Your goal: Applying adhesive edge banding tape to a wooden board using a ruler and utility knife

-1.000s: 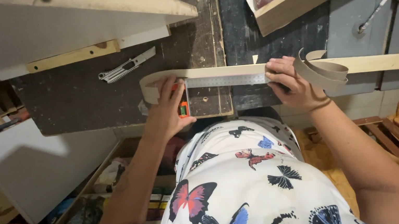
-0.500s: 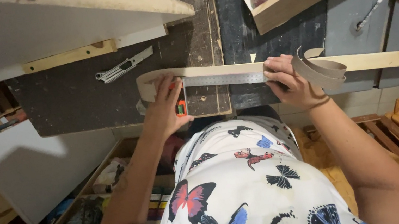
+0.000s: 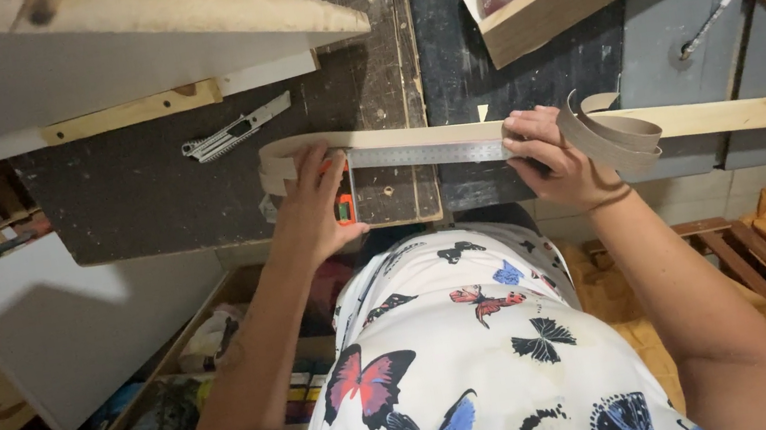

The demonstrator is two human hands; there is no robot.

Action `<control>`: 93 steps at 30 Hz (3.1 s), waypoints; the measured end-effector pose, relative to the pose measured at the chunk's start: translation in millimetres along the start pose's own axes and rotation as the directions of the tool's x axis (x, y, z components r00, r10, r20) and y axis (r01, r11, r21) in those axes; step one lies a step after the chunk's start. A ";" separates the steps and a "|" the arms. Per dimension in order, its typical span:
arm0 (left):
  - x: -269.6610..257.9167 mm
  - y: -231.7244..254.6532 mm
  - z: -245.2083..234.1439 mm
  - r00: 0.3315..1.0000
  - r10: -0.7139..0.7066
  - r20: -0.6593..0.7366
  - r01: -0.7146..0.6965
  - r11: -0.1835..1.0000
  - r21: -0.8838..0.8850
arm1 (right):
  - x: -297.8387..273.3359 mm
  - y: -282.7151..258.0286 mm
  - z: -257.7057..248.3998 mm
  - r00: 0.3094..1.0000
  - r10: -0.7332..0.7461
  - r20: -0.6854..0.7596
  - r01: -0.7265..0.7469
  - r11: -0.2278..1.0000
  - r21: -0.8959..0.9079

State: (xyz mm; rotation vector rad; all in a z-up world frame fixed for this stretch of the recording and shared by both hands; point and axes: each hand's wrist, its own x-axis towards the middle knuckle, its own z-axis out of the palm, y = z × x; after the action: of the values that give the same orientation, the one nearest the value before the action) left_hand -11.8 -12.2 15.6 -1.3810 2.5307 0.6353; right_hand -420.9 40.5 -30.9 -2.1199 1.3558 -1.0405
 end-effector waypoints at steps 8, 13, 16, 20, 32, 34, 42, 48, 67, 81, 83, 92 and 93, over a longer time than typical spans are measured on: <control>3.0 -4.2 -1.0 0.996 -0.049 0.072 0.051 0.998 -0.027 | 12.3 -11.0 -9.7 1.000 0.006 0.029 -0.006 1.000 -0.008; 5.1 -3.7 -7.3 0.997 -0.030 0.068 0.033 0.998 -0.049 | 9.5 -8.1 -7.8 1.000 0.013 0.026 -0.012 1.000 -0.009; 3.7 -2.5 -10.6 0.999 -0.017 0.031 0.019 0.997 -0.079 | 5.7 -5.5 -4.6 1.000 -0.001 0.014 0.001 1.000 0.005; 3.9 -5.4 -5.7 0.999 0.033 -0.011 -0.034 0.996 -0.081 | 11.6 -11.3 -9.7 1.000 -0.007 0.013 0.007 1.000 -0.006; 12.4 5.5 -23.9 0.914 -0.199 0.353 0.254 0.960 -0.115 | 4.5 -6.5 -1.7 0.999 -0.018 -0.040 0.021 0.996 0.090; 11.7 7.5 -25.9 0.925 -0.176 0.338 0.220 0.971 -0.097 | 5.2 -6.2 -4.1 1.000 0.004 -0.024 -0.002 0.997 0.082; 6.3 8.4 -26.0 0.981 -0.125 0.150 0.131 0.991 -0.031 | 10.9 -8.4 -9.4 0.999 0.032 -0.032 -0.029 0.995 0.091; 5.5 8.1 -27.2 0.990 -0.095 0.103 0.099 0.995 -0.033 | 8.1 -5.9 -10.5 0.999 0.029 -0.027 -0.027 0.997 0.079; 16.6 20.6 -45.2 0.904 -0.230 0.361 0.264 0.963 -0.047 | -7.5 -59.0 40.3 0.995 0.048 0.087 -0.009 0.915 -0.402; 17.7 21.2 -52.4 0.932 -0.171 0.318 0.226 0.964 -0.143 | -24.0 -59.0 109.7 0.869 0.263 0.419 0.275 0.446 -0.852; 18.6 20.6 -48.1 0.917 -0.196 0.349 0.242 0.965 -0.096 | 12.8 -90.3 81.7 0.967 0.132 0.218 0.059 0.717 -0.695; 15.1 9.2 -38.5 0.966 -0.068 0.249 0.108 0.983 -0.150 | -31.1 -38.6 131.8 0.828 0.524 0.202 -0.541 0.651 0.533; 13.6 13.0 -43.4 0.966 -0.075 0.246 0.114 0.983 -0.146 | -45.4 -24.7 146.7 0.831 0.517 0.203 -0.536 0.651 0.537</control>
State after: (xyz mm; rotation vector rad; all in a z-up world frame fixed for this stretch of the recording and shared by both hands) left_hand -28.5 -36.0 52.9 -1.3722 2.2533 0.9410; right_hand -304.5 85.1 -123.8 -1.1779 1.3054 -0.9860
